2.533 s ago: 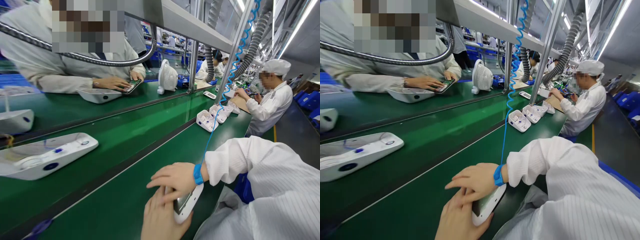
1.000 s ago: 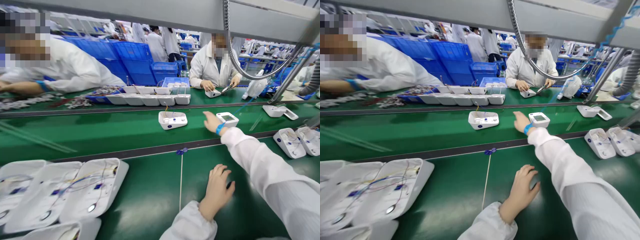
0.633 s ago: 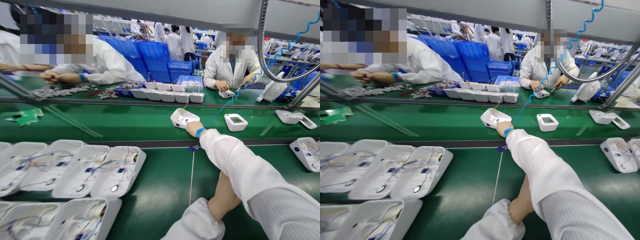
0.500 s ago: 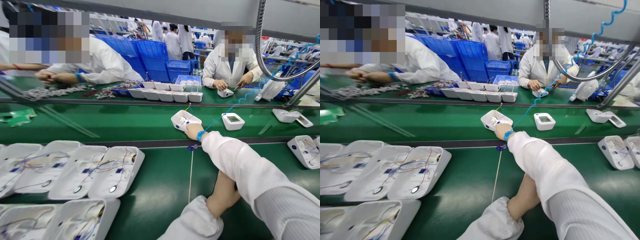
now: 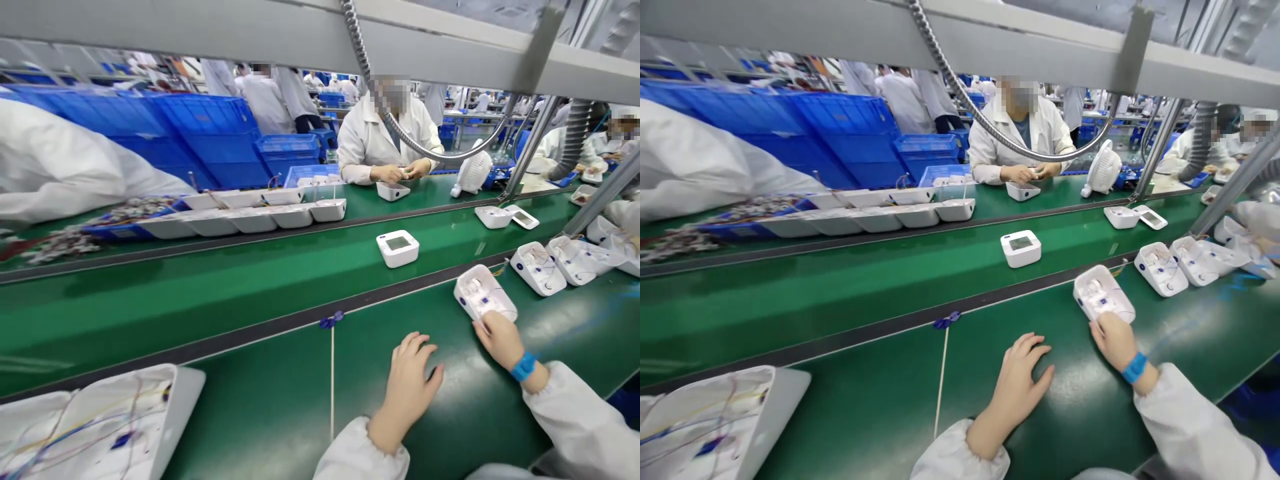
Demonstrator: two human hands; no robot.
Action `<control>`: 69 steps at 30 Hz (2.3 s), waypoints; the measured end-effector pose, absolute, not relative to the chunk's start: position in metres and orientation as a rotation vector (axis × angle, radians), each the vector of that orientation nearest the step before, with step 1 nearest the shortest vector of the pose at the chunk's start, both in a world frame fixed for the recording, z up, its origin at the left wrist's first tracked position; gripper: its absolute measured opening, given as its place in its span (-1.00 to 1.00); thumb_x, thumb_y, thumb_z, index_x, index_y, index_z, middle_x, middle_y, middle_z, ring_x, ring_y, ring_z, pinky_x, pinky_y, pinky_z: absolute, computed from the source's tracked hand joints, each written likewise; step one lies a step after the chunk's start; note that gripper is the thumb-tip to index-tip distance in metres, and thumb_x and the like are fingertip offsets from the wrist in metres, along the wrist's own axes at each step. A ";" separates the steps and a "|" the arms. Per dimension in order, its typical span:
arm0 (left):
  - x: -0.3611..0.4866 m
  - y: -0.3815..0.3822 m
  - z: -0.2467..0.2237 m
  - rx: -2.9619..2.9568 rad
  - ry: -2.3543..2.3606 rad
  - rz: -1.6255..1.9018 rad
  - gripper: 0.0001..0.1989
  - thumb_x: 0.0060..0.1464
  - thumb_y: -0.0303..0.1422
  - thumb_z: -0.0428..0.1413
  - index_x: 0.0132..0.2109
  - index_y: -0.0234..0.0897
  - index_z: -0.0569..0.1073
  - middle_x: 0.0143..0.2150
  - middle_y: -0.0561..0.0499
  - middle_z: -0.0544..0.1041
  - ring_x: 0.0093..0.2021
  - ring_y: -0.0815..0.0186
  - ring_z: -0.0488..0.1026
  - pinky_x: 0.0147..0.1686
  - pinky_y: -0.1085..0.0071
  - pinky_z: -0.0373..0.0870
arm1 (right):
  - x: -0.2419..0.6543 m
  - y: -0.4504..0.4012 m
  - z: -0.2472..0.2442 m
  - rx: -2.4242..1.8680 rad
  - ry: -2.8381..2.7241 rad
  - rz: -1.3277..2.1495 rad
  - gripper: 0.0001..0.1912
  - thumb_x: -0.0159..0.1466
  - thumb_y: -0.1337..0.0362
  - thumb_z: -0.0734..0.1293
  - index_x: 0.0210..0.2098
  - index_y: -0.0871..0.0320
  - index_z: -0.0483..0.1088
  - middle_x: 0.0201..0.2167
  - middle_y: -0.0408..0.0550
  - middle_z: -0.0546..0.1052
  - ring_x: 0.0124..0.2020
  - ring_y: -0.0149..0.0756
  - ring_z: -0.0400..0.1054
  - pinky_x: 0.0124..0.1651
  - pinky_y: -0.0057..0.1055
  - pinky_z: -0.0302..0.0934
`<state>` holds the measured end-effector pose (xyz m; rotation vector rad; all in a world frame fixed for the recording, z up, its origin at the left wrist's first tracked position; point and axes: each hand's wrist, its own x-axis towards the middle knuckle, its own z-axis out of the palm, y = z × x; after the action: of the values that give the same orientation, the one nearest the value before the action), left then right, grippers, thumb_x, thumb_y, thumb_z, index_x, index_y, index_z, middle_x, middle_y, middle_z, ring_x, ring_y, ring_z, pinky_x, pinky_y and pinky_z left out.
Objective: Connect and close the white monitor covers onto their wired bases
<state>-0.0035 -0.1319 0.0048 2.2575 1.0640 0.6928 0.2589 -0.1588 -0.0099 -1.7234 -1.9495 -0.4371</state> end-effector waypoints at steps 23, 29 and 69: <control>0.009 -0.093 -0.014 1.792 1.148 1.032 -0.67 0.16 -0.41 -0.04 -0.01 -0.27 0.51 0.00 -0.12 0.57 0.01 0.16 0.51 0.08 0.13 0.43 | 0.147 -0.105 -0.008 -1.508 -2.230 0.198 -0.84 0.35 0.34 0.22 -0.30 0.17 0.43 -0.36 -0.04 0.57 -0.36 -0.32 0.41 -0.27 -0.44 0.18; -0.022 -0.093 -0.012 1.692 1.247 1.072 -0.65 0.18 -0.31 0.02 0.07 -0.27 0.49 0.03 -0.14 0.57 -0.03 0.18 0.54 -0.01 0.23 0.47 | 0.127 -0.073 -0.004 -1.513 -2.217 0.364 -0.69 0.31 0.23 0.32 -0.55 0.16 0.38 -0.54 -0.11 0.51 -0.50 -0.39 0.32 -0.40 -0.45 -0.01; -0.020 -0.097 0.014 1.763 1.337 1.176 -0.81 0.10 -0.35 0.03 -0.47 -0.25 0.31 -0.54 0.13 0.23 -0.51 0.40 0.21 -0.47 0.47 0.16 | 0.134 -0.081 -0.008 -1.281 -2.251 0.571 -0.73 0.29 0.23 0.30 -0.52 0.15 0.30 -0.57 -0.20 0.37 -0.51 -0.40 0.20 -0.39 -0.45 -0.06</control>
<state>-0.0202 -0.0972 0.0143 1.7635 1.3373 1.1758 0.1344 -0.0810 -0.0078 -1.2813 -2.2514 0.5707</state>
